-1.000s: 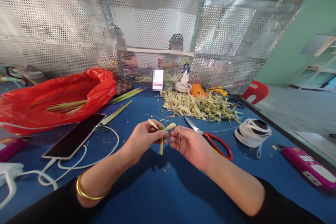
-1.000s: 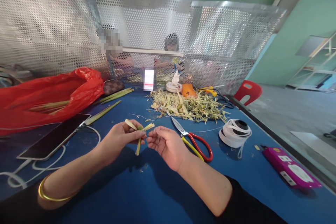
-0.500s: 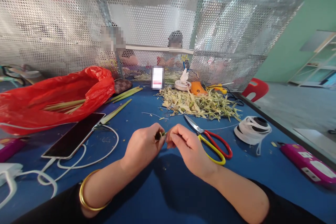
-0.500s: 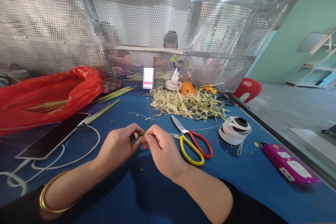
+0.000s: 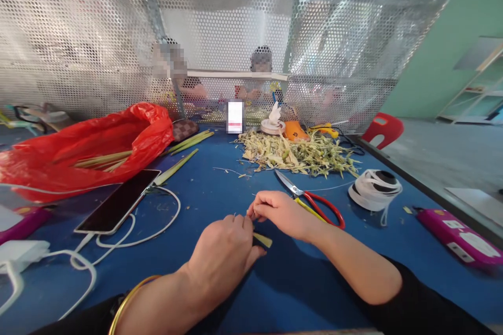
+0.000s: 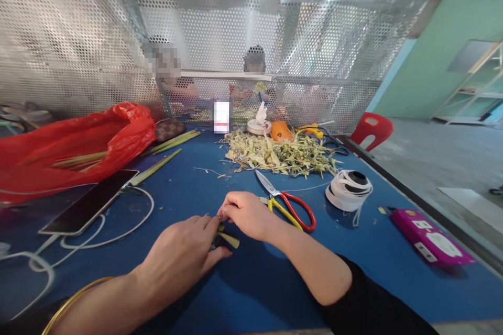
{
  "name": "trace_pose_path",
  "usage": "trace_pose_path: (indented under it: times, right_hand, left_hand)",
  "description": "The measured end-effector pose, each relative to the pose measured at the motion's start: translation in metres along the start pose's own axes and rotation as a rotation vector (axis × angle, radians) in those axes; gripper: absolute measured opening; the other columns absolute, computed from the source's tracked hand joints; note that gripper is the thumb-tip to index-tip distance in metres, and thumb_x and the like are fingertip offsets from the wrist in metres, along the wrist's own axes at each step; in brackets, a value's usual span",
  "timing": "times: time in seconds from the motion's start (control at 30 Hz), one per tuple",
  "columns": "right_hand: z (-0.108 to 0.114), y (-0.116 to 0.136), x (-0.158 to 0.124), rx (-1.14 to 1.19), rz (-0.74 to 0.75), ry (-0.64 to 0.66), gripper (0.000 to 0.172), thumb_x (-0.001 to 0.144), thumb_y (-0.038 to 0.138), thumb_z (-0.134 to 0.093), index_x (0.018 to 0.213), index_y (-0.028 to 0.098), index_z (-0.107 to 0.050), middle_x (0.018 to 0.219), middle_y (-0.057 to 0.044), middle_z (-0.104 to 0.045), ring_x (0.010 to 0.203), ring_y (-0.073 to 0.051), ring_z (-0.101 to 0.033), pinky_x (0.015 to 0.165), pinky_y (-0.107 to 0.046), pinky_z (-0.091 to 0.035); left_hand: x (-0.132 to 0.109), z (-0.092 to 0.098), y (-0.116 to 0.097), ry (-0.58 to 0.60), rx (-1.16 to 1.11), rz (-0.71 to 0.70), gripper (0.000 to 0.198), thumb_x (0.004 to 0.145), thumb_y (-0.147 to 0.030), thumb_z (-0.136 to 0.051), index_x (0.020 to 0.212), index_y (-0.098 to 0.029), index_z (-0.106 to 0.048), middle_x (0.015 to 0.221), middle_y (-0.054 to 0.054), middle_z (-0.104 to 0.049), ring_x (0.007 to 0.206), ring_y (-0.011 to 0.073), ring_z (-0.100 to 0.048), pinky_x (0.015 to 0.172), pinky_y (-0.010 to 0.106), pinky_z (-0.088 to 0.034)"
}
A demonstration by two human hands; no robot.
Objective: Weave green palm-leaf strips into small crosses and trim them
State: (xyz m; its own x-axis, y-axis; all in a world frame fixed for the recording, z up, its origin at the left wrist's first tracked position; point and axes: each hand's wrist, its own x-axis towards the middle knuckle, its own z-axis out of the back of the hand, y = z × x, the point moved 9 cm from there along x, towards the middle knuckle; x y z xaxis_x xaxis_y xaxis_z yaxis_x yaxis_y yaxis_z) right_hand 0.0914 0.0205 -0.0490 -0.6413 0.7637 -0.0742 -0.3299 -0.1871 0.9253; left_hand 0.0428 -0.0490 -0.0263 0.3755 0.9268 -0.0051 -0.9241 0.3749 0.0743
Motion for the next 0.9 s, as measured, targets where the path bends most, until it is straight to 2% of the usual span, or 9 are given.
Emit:
trace_pose_path:
  times: [0.07, 0.1, 0.2, 0.27, 0.37, 0.57, 0.7, 0.83, 0.9]
  right_hand:
    - [-0.002, -0.003, 0.002, -0.027, 0.001, 0.018, 0.016, 0.081, 0.016, -0.047, 0.074, 0.017, -0.061, 0.085, -0.005, -0.07, 0.08, -0.016, -0.064, 0.073, -0.028, -0.049]
    - [-0.002, -0.004, 0.003, -0.045, 0.006, 0.02, 0.016, 0.081, 0.015, -0.047, 0.074, 0.017, -0.061, 0.085, -0.004, -0.07, 0.08, -0.015, -0.064, 0.073, -0.028, -0.049]
    - [-0.003, -0.002, 0.003, -0.097, 0.039, 0.024, 0.017, 0.081, 0.014, -0.047, 0.075, 0.017, -0.063, 0.084, -0.004, -0.071, 0.078, -0.015, -0.064, 0.071, -0.027, -0.048]
    - [-0.004, 0.001, 0.001, -0.136, 0.061, 0.027, 0.018, 0.082, 0.014, -0.047, 0.077, 0.017, -0.064, 0.083, -0.005, -0.071, 0.077, -0.016, -0.064, 0.07, -0.028, -0.048]
    - [-0.004, 0.008, -0.002, -0.164, 0.097, 0.035, 0.018, 0.082, 0.012, -0.047, 0.076, 0.017, -0.064, 0.085, -0.005, -0.072, 0.079, -0.017, -0.064, 0.071, -0.029, -0.047]
    - [-0.005, 0.016, -0.006, -0.18, 0.112, 0.056, 0.017, 0.085, 0.016, -0.049, 0.075, 0.018, -0.062, 0.088, -0.005, -0.071, 0.081, -0.017, -0.063, 0.071, -0.029, -0.046]
    - [-0.01, 0.015, -0.006, -0.189, 0.11, 0.082, 0.017, 0.086, 0.018, -0.047, 0.08, 0.018, -0.063, 0.085, -0.004, -0.069, 0.078, -0.017, -0.061, 0.07, -0.028, -0.045]
    - [-0.013, 0.008, -0.005, -0.155, 0.082, 0.067, 0.016, 0.086, 0.019, -0.047, 0.08, 0.018, -0.062, 0.081, -0.002, -0.067, 0.076, -0.016, -0.059, 0.069, -0.027, -0.043]
    - [-0.013, 0.006, -0.004, -0.116, 0.072, 0.061, 0.016, 0.086, 0.019, -0.047, 0.079, 0.019, -0.062, 0.082, -0.002, -0.066, 0.077, -0.016, -0.059, 0.07, -0.027, -0.043]
  left_hand:
    - [-0.003, 0.003, 0.004, 0.017, -0.086, 0.022, 0.044, 0.084, -0.049, -0.05, 0.104, -0.012, -0.062, 0.088, 0.011, -0.067, 0.083, 0.0281, -0.063, 0.071, 0.038, -0.049]
    - [-0.004, 0.004, 0.006, 0.027, -0.12, 0.019, 0.043, 0.087, -0.048, -0.046, 0.105, -0.013, -0.062, 0.089, 0.01, -0.067, 0.084, 0.0276, -0.063, 0.072, 0.038, -0.049]
    - [-0.003, 0.005, 0.019, 0.077, -0.196, 0.008, 0.034, 0.093, -0.026, -0.032, 0.093, -0.018, -0.065, 0.084, 0.006, -0.068, 0.079, 0.0217, -0.064, 0.07, 0.032, -0.046]
    - [0.0, 0.005, 0.033, 0.09, -0.235, 0.032, 0.03, 0.089, -0.019, -0.036, 0.091, -0.019, -0.066, 0.084, 0.005, -0.068, 0.076, 0.0193, -0.064, 0.065, 0.028, -0.043]
    - [0.006, 0.008, 0.048, 0.075, -0.209, 0.023, 0.024, 0.081, -0.017, -0.045, 0.085, -0.021, -0.068, 0.081, 0.005, -0.069, 0.076, 0.0203, -0.064, 0.061, 0.027, -0.04]
    - [0.017, 0.015, 0.063, 0.058, -0.237, -0.022, 0.019, 0.075, -0.024, -0.055, 0.06, -0.021, -0.066, 0.066, 0.003, -0.066, 0.07, 0.0196, -0.059, 0.06, 0.028, -0.036]
    - [0.024, 0.015, 0.064, 0.025, -0.535, -0.081, 0.021, 0.073, -0.027, -0.059, 0.054, -0.019, -0.061, 0.072, 0.001, -0.066, 0.075, 0.0156, -0.058, 0.067, 0.025, -0.038]
    - [0.026, -0.018, 0.07, 0.213, -1.015, 0.11, 0.028, 0.076, -0.036, -0.057, 0.056, -0.017, -0.063, 0.059, 0.0, -0.063, 0.057, 0.0119, -0.056, 0.054, 0.021, -0.037]
    - [0.024, -0.033, 0.066, 0.318, -1.244, 0.181, 0.032, 0.076, -0.042, -0.058, 0.062, -0.015, -0.067, 0.061, 0.002, -0.065, 0.052, 0.0108, -0.056, 0.049, 0.02, -0.035]
